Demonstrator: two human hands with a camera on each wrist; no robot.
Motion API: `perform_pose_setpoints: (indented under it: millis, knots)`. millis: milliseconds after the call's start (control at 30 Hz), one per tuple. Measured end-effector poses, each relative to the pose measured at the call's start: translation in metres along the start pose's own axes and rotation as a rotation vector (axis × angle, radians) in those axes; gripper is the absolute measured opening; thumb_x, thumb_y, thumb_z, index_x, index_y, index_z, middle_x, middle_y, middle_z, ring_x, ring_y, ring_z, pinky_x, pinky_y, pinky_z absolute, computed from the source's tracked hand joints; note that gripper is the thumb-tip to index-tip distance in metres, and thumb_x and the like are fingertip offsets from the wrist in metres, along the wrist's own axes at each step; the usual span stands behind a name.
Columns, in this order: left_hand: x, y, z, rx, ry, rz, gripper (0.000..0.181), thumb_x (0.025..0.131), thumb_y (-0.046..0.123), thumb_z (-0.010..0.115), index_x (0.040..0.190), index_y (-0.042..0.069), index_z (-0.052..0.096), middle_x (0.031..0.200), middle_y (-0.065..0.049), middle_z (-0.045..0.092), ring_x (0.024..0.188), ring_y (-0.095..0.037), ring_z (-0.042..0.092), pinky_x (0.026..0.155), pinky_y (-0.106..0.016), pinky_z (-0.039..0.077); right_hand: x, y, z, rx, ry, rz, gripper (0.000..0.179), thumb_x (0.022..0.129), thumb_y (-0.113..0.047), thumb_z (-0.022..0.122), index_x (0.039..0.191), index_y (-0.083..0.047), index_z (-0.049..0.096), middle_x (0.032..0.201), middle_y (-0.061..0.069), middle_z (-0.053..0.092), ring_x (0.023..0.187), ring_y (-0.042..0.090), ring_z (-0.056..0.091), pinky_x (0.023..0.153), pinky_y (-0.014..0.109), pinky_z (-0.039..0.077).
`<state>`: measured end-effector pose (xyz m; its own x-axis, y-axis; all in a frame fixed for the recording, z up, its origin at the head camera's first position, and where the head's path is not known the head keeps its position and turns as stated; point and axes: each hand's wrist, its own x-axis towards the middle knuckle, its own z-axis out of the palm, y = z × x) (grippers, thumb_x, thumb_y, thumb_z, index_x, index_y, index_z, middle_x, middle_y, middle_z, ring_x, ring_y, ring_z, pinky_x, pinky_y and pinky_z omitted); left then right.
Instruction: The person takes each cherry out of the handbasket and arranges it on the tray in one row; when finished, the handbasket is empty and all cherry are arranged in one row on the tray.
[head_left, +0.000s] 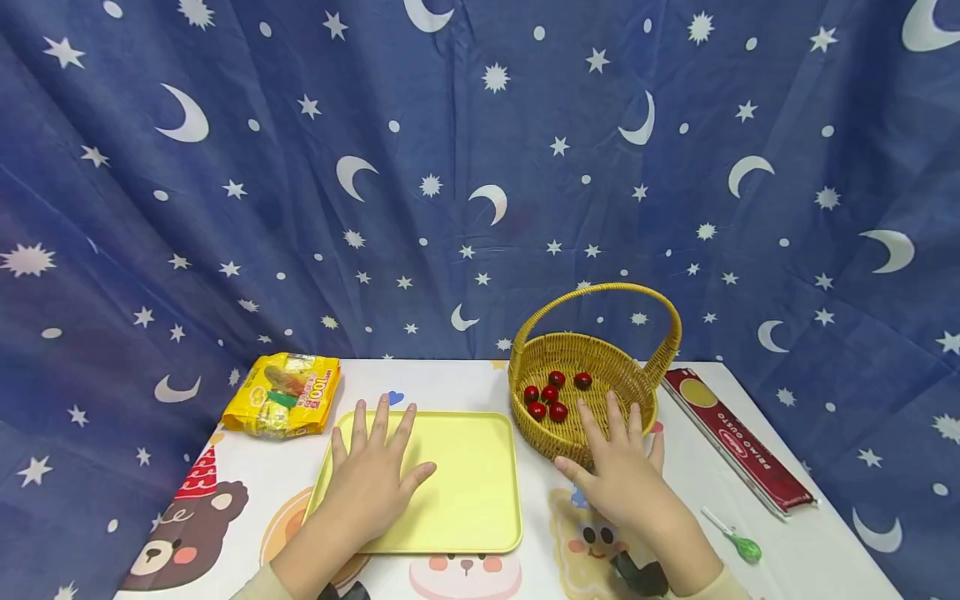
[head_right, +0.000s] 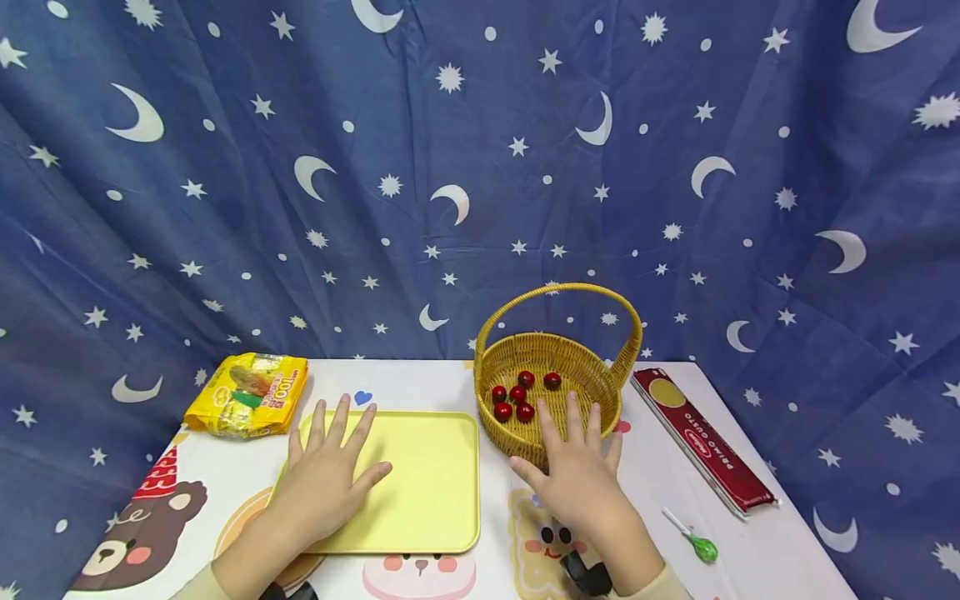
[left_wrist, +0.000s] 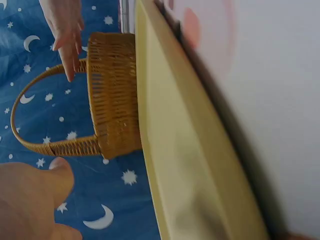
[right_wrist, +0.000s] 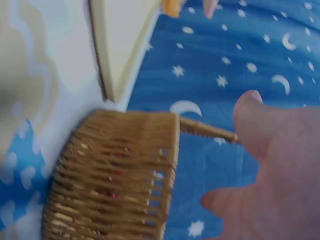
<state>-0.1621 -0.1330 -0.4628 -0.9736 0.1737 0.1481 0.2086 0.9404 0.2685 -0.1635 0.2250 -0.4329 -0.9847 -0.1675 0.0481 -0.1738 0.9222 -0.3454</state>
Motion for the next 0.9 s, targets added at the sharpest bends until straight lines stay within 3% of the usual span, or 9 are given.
perform_pose_setpoints:
  millis: [167,333,400,533,733,833,900]
  knots:
    - [0.01,0.018,-0.003,-0.117,-0.024,0.062,0.087,0.1,0.053,0.072,0.17,0.021,0.033,0.178,-0.021,0.022,0.165,-0.053,0.013,0.123,-0.081,0.02,0.009,0.012,-0.015,0.117,0.042,0.037,0.095,0.1,-0.059,0.068,0.173,-0.019,0.022,0.178,0.032,-0.001,0.158,0.068,-0.005,0.109,0.096,0.0]
    - [0.027,0.046,-0.007,-0.314,-0.018,0.152,0.079,0.095,0.034,0.083,0.163,0.017,0.048,0.17,-0.015,0.044,0.161,-0.044,0.034,0.127,-0.065,0.034,0.025,0.034,-0.028,0.228,0.125,0.108,0.091,0.1,-0.044,0.076,0.172,-0.016,0.027,0.174,0.037,0.013,0.158,0.066,0.012,0.116,0.089,0.018]
    - [0.035,0.059,-0.009,-0.384,-0.01,0.18,0.072,0.094,0.028,0.085,0.158,0.017,0.054,0.162,-0.011,0.056,0.154,-0.038,0.048,0.124,-0.058,0.042,0.03,0.042,-0.032,0.274,0.165,0.148,0.085,0.1,-0.036,0.076,0.17,-0.013,0.033,0.172,0.037,0.02,0.156,0.063,0.021,0.118,0.084,0.026]
    - [0.056,0.086,-0.007,-0.501,-0.02,0.232,0.058,0.094,0.02,0.085,0.147,0.017,0.064,0.137,-0.005,0.07,0.13,-0.027,0.067,0.11,-0.048,0.055,0.038,0.058,-0.034,0.384,0.255,0.249,0.067,0.101,-0.025,0.075,0.161,-0.012,0.048,0.167,0.034,0.032,0.154,0.058,0.032,0.121,0.078,0.029]
    - [0.091,0.119,0.006,-0.637,-0.101,0.272,0.051,0.091,0.01,0.085,0.14,0.015,0.069,0.124,-0.005,0.073,0.117,-0.026,0.07,0.098,-0.038,0.059,0.044,0.079,-0.025,0.485,0.315,0.364,0.052,0.102,-0.016,0.071,0.153,-0.014,0.059,0.16,0.031,0.043,0.149,0.052,0.043,0.117,0.072,0.039]
    - [0.107,0.133,0.014,-0.642,-0.123,0.278,0.05,0.091,0.009,0.085,0.138,0.015,0.07,0.123,-0.003,0.074,0.116,-0.024,0.071,0.097,-0.035,0.059,0.046,0.091,-0.021,0.555,0.285,0.402,0.054,0.101,-0.011,0.069,0.154,-0.011,0.057,0.162,0.031,0.043,0.148,0.052,0.045,0.116,0.067,0.043]
    - [0.116,0.142,0.02,-0.621,-0.138,0.286,0.05,0.091,0.008,0.085,0.138,0.016,0.07,0.123,-0.002,0.075,0.115,-0.021,0.071,0.097,-0.032,0.058,0.046,0.098,-0.019,0.634,0.259,0.431,0.055,0.101,-0.007,0.068,0.155,-0.009,0.056,0.162,0.031,0.044,0.146,0.049,0.049,0.112,0.054,0.053]
